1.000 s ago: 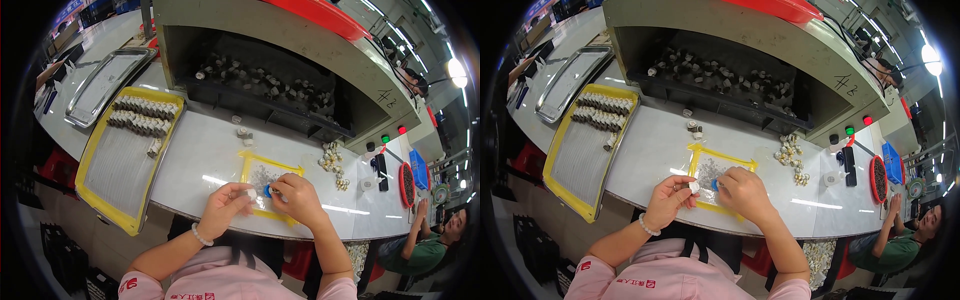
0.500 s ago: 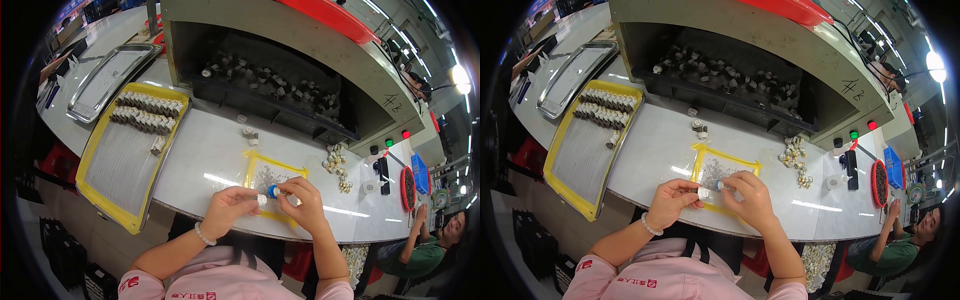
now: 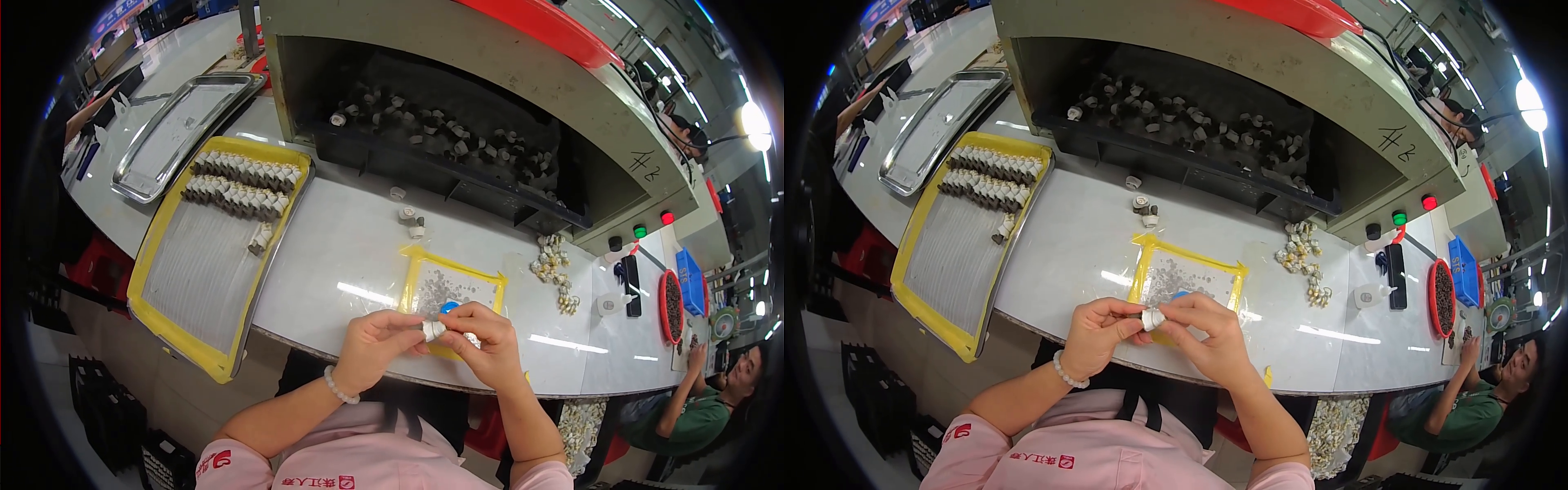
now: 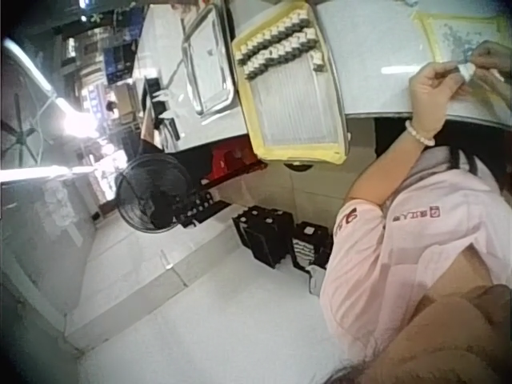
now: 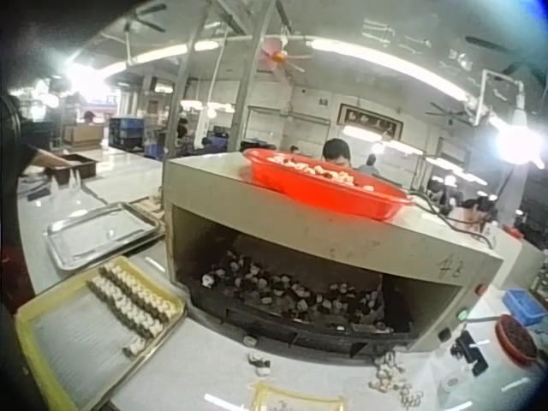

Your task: The person assembles and organizes small industrial components and plastic pieces by hand into a tray.

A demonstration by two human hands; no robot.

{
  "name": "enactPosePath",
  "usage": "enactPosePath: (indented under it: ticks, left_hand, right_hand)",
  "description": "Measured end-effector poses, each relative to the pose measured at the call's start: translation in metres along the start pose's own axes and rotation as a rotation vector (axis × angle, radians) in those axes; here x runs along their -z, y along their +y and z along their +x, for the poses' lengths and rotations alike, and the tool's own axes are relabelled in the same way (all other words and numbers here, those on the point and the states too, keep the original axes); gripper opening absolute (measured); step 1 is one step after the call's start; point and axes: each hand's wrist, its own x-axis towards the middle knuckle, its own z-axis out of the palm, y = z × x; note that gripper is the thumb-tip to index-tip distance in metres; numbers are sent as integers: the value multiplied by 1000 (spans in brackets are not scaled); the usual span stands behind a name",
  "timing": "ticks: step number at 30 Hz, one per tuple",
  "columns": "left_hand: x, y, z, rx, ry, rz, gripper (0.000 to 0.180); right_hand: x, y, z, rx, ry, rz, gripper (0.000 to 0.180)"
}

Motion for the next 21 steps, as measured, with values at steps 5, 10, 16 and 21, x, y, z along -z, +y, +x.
enactPosePath:
  ticks: [5,10,16,21]
  left_hand:
    - [1,0,0,14,12,57,20]
    - [2,29,-10,4,11,185,21]
    - [85,118,-39,-425,428,646,22]
    - [158,147,-28,-505,708,1063,16]
  right_hand:
    - [-3,5,-4,-39,4,29,20]
    - [30,9,-14,-102,42,-140,21]
    - [129,53,-47,-178,601,-843,21]
    - [153,73,-66,-394,552,-751,30]
